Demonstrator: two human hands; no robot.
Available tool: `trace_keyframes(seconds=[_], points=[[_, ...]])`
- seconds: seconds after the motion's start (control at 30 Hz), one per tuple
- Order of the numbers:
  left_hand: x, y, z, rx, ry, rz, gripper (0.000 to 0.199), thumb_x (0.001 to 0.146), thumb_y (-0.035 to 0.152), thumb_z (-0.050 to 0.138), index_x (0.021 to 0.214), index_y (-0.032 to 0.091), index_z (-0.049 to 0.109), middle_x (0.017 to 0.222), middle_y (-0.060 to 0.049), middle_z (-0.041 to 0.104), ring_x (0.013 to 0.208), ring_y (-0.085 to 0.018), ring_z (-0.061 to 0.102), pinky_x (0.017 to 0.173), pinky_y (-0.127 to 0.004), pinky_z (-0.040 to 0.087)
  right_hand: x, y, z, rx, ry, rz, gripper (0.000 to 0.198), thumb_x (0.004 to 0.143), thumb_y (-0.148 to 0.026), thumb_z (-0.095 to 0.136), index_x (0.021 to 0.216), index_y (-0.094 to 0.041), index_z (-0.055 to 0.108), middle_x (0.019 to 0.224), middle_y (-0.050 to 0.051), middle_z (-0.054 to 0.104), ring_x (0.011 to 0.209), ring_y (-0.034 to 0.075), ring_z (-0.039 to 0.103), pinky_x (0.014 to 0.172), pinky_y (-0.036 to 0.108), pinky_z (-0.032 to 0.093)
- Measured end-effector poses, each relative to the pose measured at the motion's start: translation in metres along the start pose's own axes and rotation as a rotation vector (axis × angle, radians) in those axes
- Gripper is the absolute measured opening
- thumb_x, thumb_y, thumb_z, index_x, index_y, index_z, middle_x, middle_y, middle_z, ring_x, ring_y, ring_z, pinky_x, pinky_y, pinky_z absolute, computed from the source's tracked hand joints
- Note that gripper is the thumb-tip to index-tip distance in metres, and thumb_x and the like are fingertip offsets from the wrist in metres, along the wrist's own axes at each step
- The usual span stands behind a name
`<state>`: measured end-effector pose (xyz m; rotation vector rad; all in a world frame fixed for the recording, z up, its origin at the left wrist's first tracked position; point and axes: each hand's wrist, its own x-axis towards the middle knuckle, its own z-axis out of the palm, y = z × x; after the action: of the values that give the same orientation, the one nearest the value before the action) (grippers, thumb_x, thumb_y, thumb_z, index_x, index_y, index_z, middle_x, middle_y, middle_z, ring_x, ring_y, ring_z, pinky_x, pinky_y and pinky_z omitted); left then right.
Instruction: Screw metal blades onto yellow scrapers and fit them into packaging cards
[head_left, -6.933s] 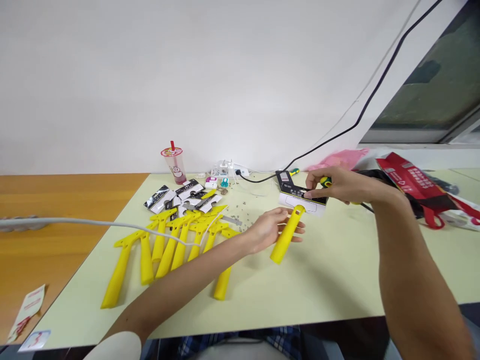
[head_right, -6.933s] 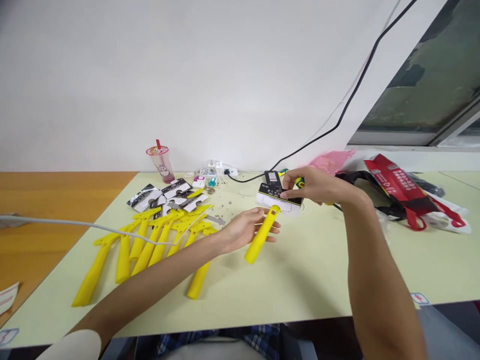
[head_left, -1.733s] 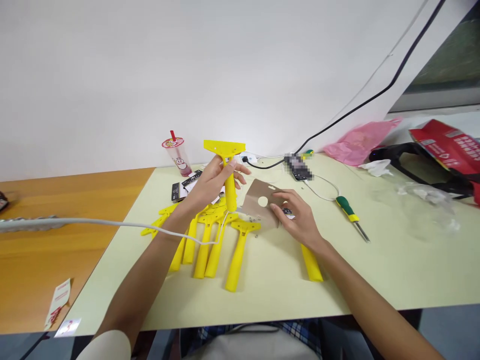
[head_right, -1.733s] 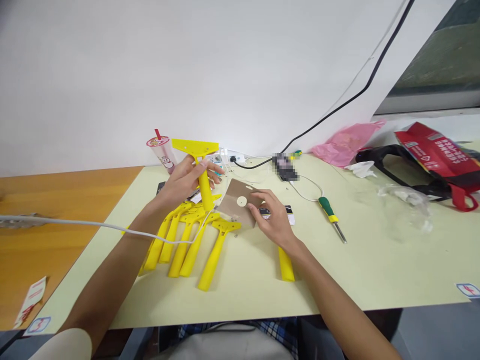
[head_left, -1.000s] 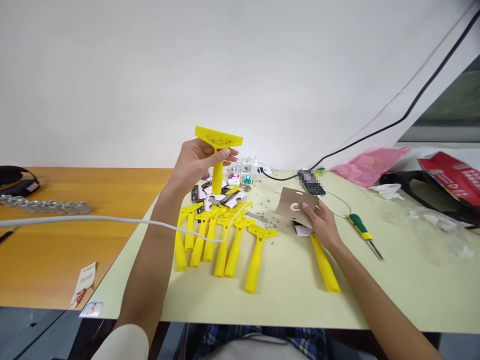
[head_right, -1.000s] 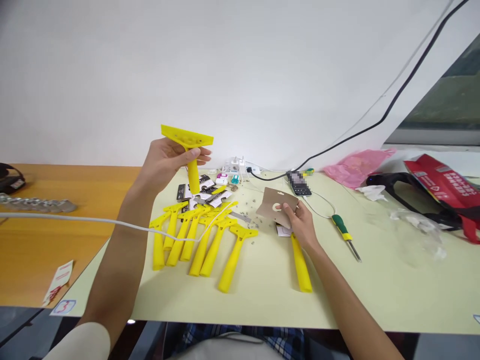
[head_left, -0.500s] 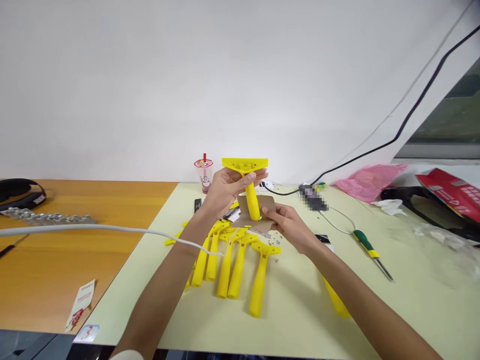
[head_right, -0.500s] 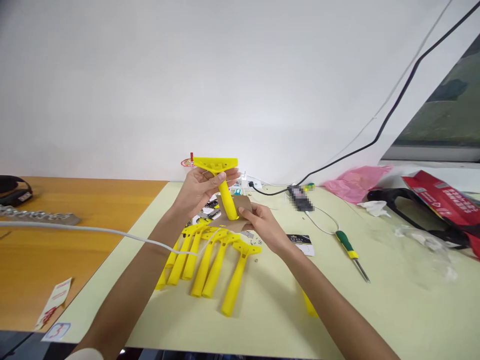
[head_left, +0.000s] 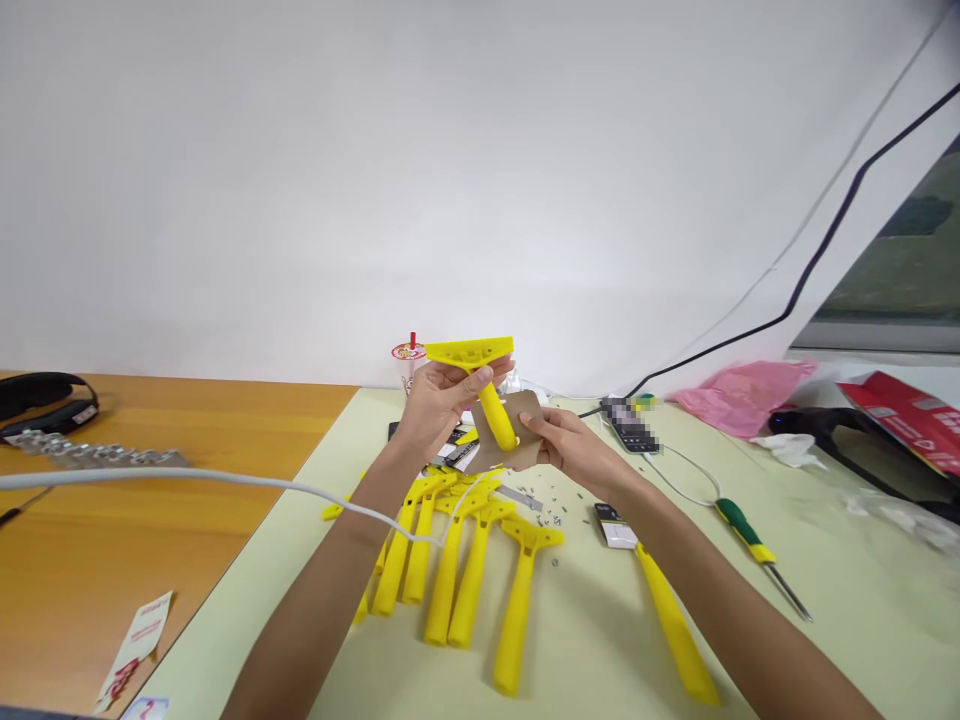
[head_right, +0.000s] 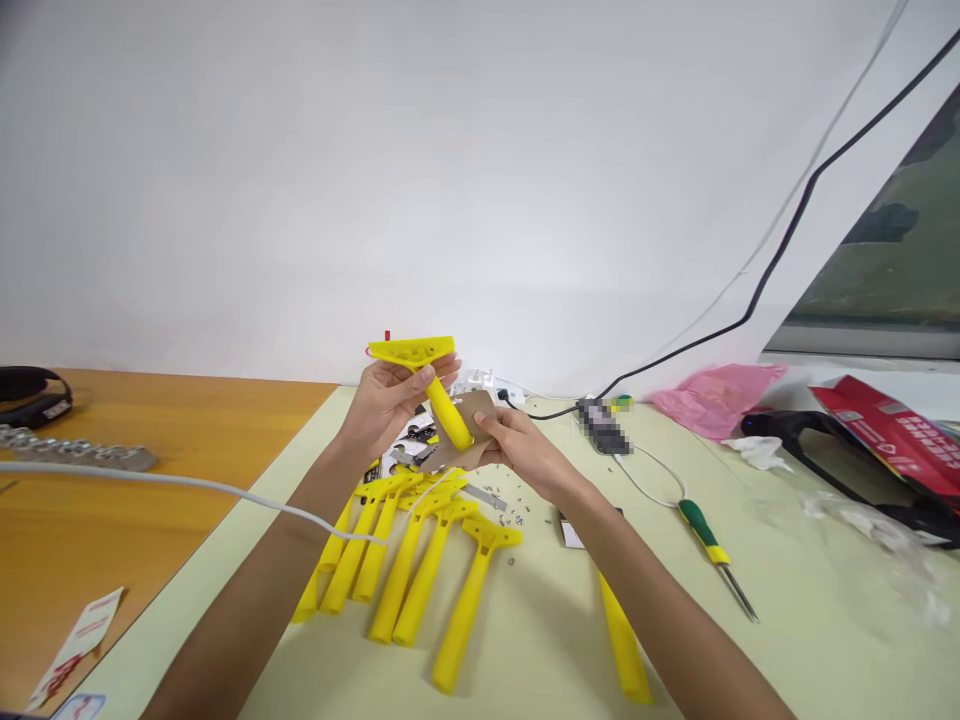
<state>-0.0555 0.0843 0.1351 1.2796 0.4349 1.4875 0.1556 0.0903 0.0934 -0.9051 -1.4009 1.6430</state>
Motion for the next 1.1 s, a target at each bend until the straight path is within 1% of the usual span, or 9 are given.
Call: trace_keyframes(seconds=[0.2,0.37,0.43,0.5,0.6,0.7,0.83,0.93,1.1], points=[[0.0,0.007,-0.012,0.067,0.011,0.013,0.039,0.082,0.037,0.096,0.115,0.02,0.086,0.13,-0.016,0.081,0.12,-0.036,0.079,0.115,-0.053,0.059,-0.001,-0.002,0.0,0.252,-0.16,0.049,0.023,0.099,-0.034,0.079,0.112,-0.016,0.075,0.122,0.015,0.083,0.103,0.027,0.085,0.111,0.042,0.064],[-0.001,0.01,-0.008,0.094,0.0,0.029,0.034,0.085,0.034,0.094,0.114,0.02,0.086,0.126,-0.015,0.082,0.113,-0.033,0.082,0.113,-0.05,0.061,-0.01,-0.009,-0.001,0.182,-0.36,-0.081,0.042,0.098,-0.044,0.08,0.13,-0.017,0.074,0.138,0.014,0.077,0.129,0.027,0.076,0.126,0.044,0.051],[-0.002,0.009,-0.004,0.122,0.036,0.029,0.038,0.085,0.036,0.094,0.116,0.019,0.085,0.129,-0.015,0.081,0.116,-0.034,0.081,0.113,-0.05,0.061,-0.013,-0.009,-0.004,0.027,-0.387,-0.105,0.056,0.091,-0.044,0.088,0.138,-0.02,0.07,0.133,0.012,0.079,0.121,0.027,0.078,0.114,0.044,0.06],[-0.002,0.007,0.001,0.146,0.077,0.019,0.044,0.083,0.039,0.095,0.119,0.018,0.083,0.131,-0.016,0.08,0.119,-0.035,0.079,0.111,-0.05,0.062,-0.015,-0.009,-0.007,-0.151,-0.397,-0.097,0.062,0.084,-0.044,0.093,0.137,-0.023,0.069,0.118,0.008,0.083,0.096,0.024,0.081,0.089,0.038,0.067],[-0.001,0.001,0.006,0.152,0.106,-0.014,0.051,0.081,0.042,0.096,0.123,0.018,0.08,0.134,-0.017,0.079,0.118,-0.035,0.08,0.107,-0.049,0.064,-0.018,-0.01,-0.011,-0.342,-0.431,-0.165,0.069,0.075,-0.045,0.098,0.135,-0.025,0.07,0.107,0.003,0.082,0.083,0.021,0.077,0.069,0.03,0.062],[-0.001,-0.007,0.008,0.123,0.122,-0.035,0.05,0.082,0.042,0.095,0.124,0.019,0.079,0.136,-0.017,0.078,0.121,-0.034,0.079,0.108,-0.049,0.063,-0.019,-0.014,-0.01,-0.511,-0.389,-0.286,0.066,0.069,-0.04,0.101,0.128,-0.027,0.074,0.112,0.003,0.081,0.093,0.024,0.076,0.072,0.031,0.062],[-0.001,-0.014,0.01,0.096,0.138,-0.049,0.046,0.083,0.042,0.095,0.119,0.018,0.079,0.137,-0.016,0.078,0.125,-0.033,0.077,0.115,-0.049,0.058,-0.018,-0.014,-0.006,-0.621,-0.201,-0.377,0.037,0.091,-0.045,0.085,0.123,-0.027,0.079,0.116,0.002,0.082,0.103,0.027,0.076,0.09,0.038,0.062],[-0.003,-0.016,0.011,0.121,0.13,-0.054,0.048,0.082,0.042,0.096,0.12,0.018,0.079,0.132,-0.016,0.08,0.132,-0.032,0.074,0.124,-0.048,0.05,-0.018,-0.011,-0.003,-0.596,-0.172,-0.42,0.039,0.099,-0.047,0.077,0.133,-0.029,0.079,0.126,0.002,0.081,0.117,0.029,0.075,0.106,0.042,0.057],[-0.005,-0.011,0.012,0.192,0.072,-0.099,0.051,0.082,0.044,0.096,0.125,0.021,0.079,0.135,-0.015,0.079,0.141,-0.035,0.067,0.121,-0.05,0.052,-0.021,-0.008,0.001,-0.507,-0.201,-0.363,0.043,0.099,-0.049,0.077,0.136,-0.028,0.079,0.124,0.003,0.082,0.112,0.027,0.076,0.095,0.036,0.059]])
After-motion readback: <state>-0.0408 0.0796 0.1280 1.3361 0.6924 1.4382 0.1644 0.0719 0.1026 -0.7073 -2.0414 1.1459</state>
